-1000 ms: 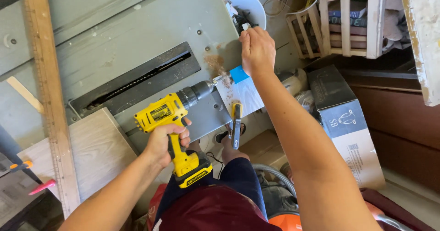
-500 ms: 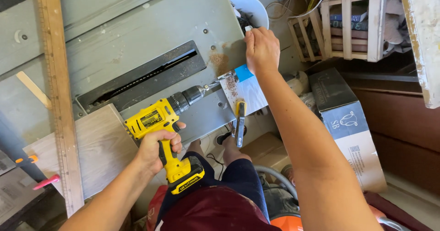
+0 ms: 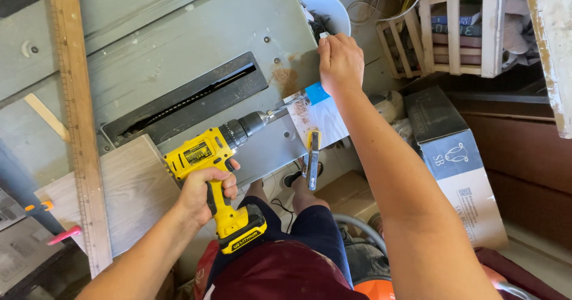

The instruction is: Measuring, marking, and drilling wooden pieces for assembly in a workshop.

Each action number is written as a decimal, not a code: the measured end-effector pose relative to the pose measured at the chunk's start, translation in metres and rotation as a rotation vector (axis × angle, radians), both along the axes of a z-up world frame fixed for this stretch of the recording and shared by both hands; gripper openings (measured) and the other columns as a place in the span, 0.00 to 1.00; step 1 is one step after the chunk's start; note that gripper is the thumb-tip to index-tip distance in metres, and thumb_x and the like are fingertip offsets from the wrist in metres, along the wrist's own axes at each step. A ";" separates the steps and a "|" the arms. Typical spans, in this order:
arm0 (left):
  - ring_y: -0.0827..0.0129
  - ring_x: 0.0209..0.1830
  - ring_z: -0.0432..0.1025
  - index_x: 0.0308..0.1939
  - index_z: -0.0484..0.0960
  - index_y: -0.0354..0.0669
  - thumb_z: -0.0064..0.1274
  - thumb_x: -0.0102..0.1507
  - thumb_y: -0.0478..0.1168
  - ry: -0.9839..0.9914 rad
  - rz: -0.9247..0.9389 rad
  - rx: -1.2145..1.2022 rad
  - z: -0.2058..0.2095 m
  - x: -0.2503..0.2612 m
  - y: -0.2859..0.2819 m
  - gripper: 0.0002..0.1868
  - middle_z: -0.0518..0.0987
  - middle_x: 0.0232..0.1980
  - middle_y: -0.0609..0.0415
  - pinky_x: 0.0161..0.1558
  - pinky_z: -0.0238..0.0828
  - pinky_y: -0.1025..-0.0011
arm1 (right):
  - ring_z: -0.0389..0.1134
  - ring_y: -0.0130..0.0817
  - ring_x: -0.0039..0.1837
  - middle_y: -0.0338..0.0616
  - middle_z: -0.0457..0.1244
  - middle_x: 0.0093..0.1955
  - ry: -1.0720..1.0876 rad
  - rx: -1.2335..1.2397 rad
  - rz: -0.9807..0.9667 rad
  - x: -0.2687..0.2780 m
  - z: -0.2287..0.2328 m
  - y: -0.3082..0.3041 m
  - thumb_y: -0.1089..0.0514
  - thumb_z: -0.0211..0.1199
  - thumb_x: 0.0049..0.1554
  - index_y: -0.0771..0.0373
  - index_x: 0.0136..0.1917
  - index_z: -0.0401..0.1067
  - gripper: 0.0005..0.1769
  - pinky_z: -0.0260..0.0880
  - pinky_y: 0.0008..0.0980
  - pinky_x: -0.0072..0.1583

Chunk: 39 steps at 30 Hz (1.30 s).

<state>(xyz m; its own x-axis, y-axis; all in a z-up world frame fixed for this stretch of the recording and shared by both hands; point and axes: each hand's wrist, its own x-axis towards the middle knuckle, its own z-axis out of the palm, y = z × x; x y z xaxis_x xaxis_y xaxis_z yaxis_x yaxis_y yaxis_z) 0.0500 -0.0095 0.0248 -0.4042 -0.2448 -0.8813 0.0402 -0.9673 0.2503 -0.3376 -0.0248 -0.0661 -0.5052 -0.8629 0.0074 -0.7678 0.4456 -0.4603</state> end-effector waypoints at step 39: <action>0.68 0.20 0.61 0.42 0.78 0.41 0.48 0.55 0.34 -0.054 -0.053 0.038 -0.015 -0.081 0.000 0.12 0.66 0.22 0.56 0.30 0.61 0.67 | 0.61 0.46 0.49 0.41 0.62 0.44 0.038 -0.234 0.124 0.001 -0.004 0.002 0.48 0.43 0.71 0.58 0.43 0.75 0.24 0.59 0.46 0.58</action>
<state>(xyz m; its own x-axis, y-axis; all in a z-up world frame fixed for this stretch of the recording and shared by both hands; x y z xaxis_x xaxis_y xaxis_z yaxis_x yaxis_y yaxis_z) -0.0311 -0.0100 0.0098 -0.3675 -0.1901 -0.9104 -0.0241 -0.9766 0.2136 -0.3370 -0.0230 -0.0699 -0.3911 -0.8909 0.2309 -0.8288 0.2318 -0.5093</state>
